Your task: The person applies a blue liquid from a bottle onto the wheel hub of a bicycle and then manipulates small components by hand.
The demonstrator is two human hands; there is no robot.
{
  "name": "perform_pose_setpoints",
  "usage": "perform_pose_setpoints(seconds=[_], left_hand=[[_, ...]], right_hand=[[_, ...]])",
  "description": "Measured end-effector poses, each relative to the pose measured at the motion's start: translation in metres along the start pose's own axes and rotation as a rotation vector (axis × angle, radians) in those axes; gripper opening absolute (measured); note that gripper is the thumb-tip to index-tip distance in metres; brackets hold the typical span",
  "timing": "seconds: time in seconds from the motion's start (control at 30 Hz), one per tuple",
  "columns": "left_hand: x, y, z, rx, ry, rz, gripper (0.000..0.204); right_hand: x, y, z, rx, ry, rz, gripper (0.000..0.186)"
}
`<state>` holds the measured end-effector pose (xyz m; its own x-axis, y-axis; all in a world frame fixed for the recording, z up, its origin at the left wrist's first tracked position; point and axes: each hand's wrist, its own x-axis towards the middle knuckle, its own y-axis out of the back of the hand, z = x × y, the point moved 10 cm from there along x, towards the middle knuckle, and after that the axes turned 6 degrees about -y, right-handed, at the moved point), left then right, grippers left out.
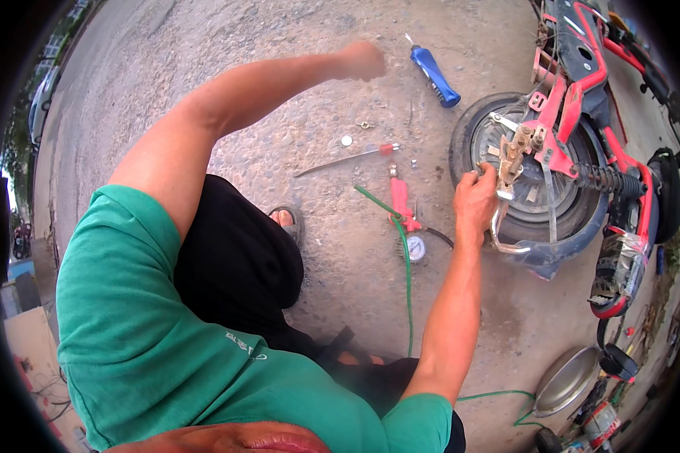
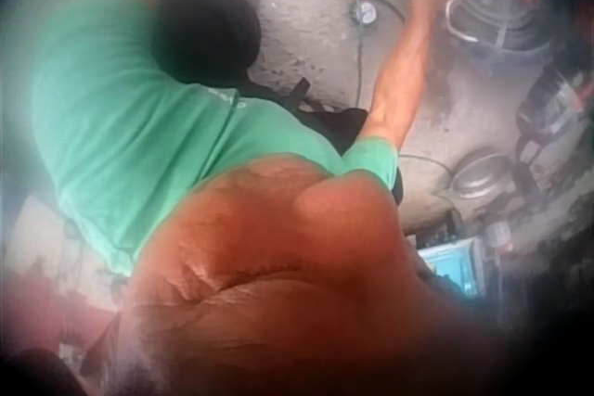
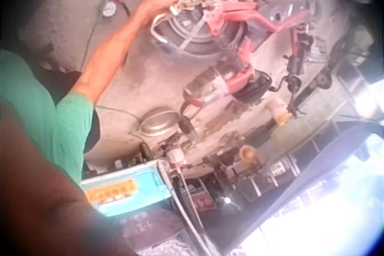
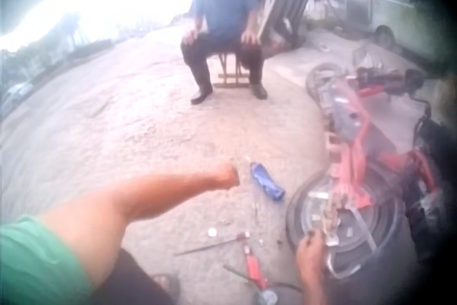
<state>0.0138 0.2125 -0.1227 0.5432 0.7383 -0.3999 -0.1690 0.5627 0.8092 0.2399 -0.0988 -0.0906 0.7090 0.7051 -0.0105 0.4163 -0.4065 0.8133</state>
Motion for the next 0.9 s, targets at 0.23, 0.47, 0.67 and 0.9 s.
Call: perform_pose_setpoints(seconds=[0.23,0.47,0.67,0.9], left_hand=[[-0.014,-0.028,0.028,0.372,-0.355,0.045,0.027],[0.001,-0.069,0.012,0.371,-0.136,-0.051,0.026],[0.017,-0.100,-0.001,0.425,-0.119,-0.035,0.023],[0.020,-0.107,0.003,0.402,-0.057,-0.069,0.028]], right_hand=[[0.002,0.000,0.005,0.019,-0.010,-0.007,0.035],[0.003,-0.001,0.011,0.039,-0.016,0.013,0.033],[0.003,-0.005,0.008,0.097,-0.009,-0.009,0.033],[0.003,-0.003,0.006,0.137,0.025,0.002,0.033]])
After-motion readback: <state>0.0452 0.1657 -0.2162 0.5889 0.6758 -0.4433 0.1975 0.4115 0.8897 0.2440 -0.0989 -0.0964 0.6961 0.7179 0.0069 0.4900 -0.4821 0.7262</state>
